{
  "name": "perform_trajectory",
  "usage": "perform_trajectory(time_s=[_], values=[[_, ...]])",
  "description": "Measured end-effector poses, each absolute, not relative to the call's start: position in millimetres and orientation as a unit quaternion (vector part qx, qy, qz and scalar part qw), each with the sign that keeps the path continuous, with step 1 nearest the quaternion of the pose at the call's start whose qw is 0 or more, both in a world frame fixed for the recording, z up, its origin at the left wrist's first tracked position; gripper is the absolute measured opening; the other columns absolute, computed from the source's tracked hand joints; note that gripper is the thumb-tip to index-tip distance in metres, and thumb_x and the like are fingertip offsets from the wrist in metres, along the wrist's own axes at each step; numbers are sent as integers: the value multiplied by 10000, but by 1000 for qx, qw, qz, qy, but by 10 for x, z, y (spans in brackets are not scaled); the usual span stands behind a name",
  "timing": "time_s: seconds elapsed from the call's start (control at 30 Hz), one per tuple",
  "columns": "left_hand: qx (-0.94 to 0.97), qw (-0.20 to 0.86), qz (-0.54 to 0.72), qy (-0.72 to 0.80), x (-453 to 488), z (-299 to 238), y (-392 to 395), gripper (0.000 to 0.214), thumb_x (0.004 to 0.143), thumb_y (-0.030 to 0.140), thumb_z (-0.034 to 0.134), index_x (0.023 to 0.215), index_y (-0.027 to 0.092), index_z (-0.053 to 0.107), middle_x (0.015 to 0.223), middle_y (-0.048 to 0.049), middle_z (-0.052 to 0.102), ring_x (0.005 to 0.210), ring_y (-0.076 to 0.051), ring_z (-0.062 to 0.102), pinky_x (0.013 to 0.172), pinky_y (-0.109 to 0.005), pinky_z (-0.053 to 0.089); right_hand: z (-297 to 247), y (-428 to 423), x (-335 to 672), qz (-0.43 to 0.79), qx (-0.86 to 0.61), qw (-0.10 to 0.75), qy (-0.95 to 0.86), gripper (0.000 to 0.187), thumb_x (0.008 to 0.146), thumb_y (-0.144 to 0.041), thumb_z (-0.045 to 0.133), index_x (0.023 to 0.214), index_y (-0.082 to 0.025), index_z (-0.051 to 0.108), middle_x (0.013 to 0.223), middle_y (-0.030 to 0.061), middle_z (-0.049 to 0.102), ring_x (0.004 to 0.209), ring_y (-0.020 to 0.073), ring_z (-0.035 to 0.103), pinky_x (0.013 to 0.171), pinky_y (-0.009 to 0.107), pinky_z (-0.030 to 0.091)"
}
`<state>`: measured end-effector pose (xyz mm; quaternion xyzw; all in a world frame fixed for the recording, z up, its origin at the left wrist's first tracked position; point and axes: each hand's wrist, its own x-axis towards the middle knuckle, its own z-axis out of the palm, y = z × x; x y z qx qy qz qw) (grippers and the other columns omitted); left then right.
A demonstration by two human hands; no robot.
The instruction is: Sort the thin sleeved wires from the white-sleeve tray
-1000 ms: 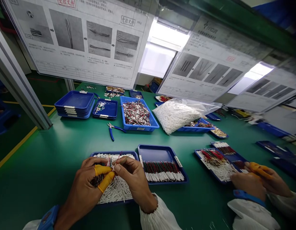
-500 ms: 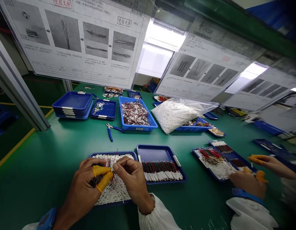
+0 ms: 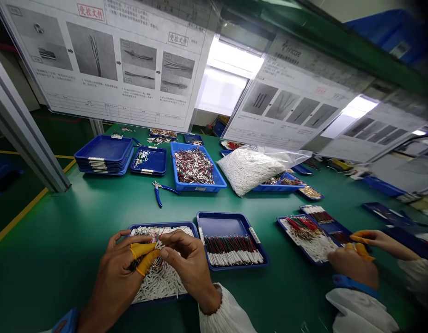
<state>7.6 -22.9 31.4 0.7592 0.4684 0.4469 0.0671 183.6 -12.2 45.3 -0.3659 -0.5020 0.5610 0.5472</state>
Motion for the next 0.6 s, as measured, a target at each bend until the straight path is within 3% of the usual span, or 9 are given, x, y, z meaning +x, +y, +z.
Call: perform_trajectory(time_s=[0.13,0.37,0.5,0.6], values=[[763,57,448,463,64,331,-245,90,904,272,642,925,284,729,988,9,801,936,-212,747,994,-432,418,458,-94,1877,569,-367,552,-487,229,721,-315,878,915,-214,810,846,29,687,749,162,617,666,268,526],[797,6,436,418,93,444,-251,290,923,197,581,635,229,597,909,-22,800,913,-198,739,943,-403,444,461,-78,1837,580,-337,563,-483,156,746,-306,860,881,-233,830,867,40,697,811,185,642,723,289,535],[824,4,431,368,17,378,-245,90,921,247,610,875,250,688,964,-31,791,998,-222,718,958,-406,449,496,-104,1800,556,-349,582,-481,59,730,-275,868,734,-237,823,735,19,689,733,169,616,687,281,495],[824,22,451,341,-46,193,-198,152,901,322,654,1044,296,701,1048,-22,777,1024,-234,707,1011,-423,427,553,-141,1776,583,-362,572,-449,115,684,-292,890,681,-216,804,655,-2,649,622,139,562,595,262,445]])
